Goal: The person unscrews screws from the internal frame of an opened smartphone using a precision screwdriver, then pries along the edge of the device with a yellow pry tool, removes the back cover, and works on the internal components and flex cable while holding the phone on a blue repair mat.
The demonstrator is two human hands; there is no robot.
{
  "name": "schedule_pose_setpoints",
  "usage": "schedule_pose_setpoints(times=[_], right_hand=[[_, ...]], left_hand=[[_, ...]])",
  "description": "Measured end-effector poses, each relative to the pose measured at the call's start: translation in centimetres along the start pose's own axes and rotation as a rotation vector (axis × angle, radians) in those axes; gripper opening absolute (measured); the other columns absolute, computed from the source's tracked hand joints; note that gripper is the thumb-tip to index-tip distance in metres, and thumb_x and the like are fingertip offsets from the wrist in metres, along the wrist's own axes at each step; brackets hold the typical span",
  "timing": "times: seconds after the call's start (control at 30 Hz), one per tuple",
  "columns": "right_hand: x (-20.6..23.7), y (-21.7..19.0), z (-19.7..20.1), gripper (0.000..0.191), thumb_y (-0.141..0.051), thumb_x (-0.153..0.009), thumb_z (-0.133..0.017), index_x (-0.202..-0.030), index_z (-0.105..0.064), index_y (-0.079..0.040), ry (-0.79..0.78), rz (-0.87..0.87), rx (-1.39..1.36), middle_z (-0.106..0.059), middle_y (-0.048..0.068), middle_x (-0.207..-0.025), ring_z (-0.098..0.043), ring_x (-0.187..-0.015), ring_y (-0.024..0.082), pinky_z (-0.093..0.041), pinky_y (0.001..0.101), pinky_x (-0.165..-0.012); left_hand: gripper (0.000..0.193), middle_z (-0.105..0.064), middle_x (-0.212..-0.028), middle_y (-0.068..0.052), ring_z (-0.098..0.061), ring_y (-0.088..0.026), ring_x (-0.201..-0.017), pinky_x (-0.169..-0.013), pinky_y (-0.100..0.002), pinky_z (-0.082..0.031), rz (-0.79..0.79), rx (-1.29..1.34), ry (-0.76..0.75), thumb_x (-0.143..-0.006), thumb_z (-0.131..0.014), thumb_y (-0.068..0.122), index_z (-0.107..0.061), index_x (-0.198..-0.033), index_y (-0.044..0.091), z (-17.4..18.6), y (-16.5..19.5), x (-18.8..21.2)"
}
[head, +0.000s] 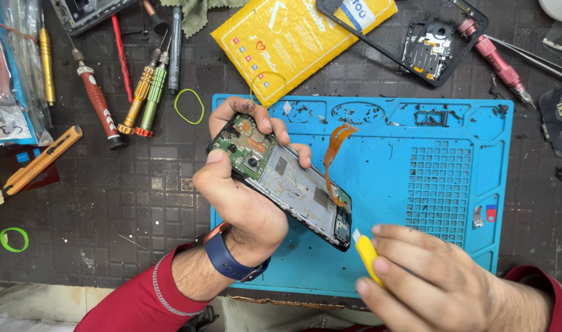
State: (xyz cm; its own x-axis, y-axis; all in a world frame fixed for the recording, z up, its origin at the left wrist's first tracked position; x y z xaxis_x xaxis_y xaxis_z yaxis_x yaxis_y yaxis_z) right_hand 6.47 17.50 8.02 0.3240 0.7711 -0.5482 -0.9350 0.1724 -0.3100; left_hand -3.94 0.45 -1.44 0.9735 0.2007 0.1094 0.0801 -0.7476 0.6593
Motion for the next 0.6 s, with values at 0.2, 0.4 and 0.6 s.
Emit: schedule_pose_setpoints(times=[0.2, 0.4, 0.6], right_hand=[[1.5, 3.4, 0.4, 0.02, -0.008, -0.098, -0.067, -0.113, -0.056, 0.0, 0.266, -0.402, -0.517, -0.055, 0.013, -0.111, -0.074, -0.105, 0.032, -0.062, 0.0445, -0.089], [2.8, 4.4, -0.8, 0.019, -0.014, -0.099, -0.068, -0.109, -0.058, -0.002, 0.276, -0.546, -0.639, -0.059, 0.009, -0.105, -0.077, -0.097, 0.026, -0.065, 0.0378, -0.084], [4.9, 5.4, -2.7, 0.015, -0.013, -0.101, -0.067, -0.108, -0.061, -0.001, 0.375, -0.788, -0.846, -0.063, 0.011, -0.104, -0.074, -0.093, 0.026, -0.065, 0.039, -0.082]], left_hand=[[0.052, -0.046, -0.108, -0.01, -0.046, -0.022, -0.091, -0.076, -0.049, -0.05, 0.002, 0.031, -0.006, -0.094, -0.045, 0.043, -0.044, -0.132, 0.007, 0.1, -0.1, 0.0], [0.053, -0.046, -0.109, -0.01, -0.047, -0.023, -0.092, -0.075, -0.047, -0.05, 0.0, 0.02, -0.035, -0.094, -0.046, 0.044, -0.043, -0.131, 0.006, 0.0, 0.0, 0.1], [0.056, -0.044, -0.106, -0.01, -0.046, -0.022, -0.093, -0.077, -0.046, -0.05, -0.022, 0.003, -0.073, -0.095, -0.049, 0.046, -0.041, -0.132, 0.005, -0.4, 0.2, 0.4]])
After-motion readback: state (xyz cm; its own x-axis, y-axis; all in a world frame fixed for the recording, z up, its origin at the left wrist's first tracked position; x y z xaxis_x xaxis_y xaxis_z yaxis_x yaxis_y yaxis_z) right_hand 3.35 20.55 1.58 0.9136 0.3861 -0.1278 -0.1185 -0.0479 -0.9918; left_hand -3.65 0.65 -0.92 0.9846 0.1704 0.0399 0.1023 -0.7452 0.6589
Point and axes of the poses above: each hand's wrist, its own x-axis away from the middle knuckle, its own z-axis out of the back of the hand, y = z × x, the point moved 10 cm from there along -x, towards the middle knuckle
